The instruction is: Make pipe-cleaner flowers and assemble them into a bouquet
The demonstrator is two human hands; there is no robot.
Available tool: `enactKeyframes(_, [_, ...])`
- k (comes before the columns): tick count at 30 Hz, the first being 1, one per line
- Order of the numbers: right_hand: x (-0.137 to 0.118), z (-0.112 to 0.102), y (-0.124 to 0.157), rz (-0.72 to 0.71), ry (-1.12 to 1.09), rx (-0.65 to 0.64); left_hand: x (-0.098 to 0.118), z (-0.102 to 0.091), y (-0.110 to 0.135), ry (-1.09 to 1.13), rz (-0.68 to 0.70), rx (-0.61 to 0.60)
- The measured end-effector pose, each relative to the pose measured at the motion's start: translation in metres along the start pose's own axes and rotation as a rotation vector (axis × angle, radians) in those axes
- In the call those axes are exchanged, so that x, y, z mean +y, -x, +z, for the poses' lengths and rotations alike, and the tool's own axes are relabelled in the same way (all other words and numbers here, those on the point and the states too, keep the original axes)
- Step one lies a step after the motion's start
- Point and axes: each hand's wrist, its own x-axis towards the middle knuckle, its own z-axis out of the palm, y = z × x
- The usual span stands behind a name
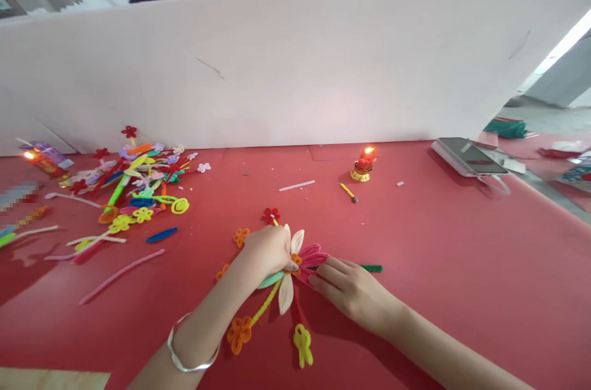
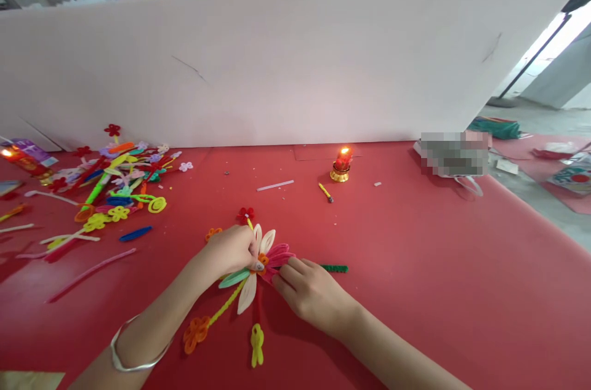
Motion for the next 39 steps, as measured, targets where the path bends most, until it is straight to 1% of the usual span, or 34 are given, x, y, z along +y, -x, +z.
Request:
enactKeyframes(3, [0.006,0.000,0.000,-0.038,-0.006,0.020,0.011,-0.004,0.003,-0.088,-0.026,0.021])
enactKeyframes(5, [0.009,0.000,0.001,-0.045,-0.015,0.021,0.014,-0.004,0.003,-0.115,-0.033,0.035])
enactKeyframes(12, [0.014,0.002,0.005,-0.006,-0.052,0.017,0.009,0.004,0.003,-0.104,-0.036,0.051])
enactKeyframes(22, [0.013,0.004,0.004,0.056,-0.093,-0.008,0.019,-0.002,0.005,-0.108,-0.065,0.024])
enactKeyframes(27, [0.014,0.006,0.005,0.063,-0.092,0.002,0.018,-0.001,0.005,-0.093,-0.051,0.023])
enactKeyframes(35, [0.014,0.010,0.007,0.081,-0.092,0.001,0.017,0.001,0.004,-0.156,-0.041,0.017])
enactKeyframes(39, [0.014,0.010,0.007,0.086,-0.094,0.011,0.015,0.001,0.004,-0.119,-0.028,0.028])
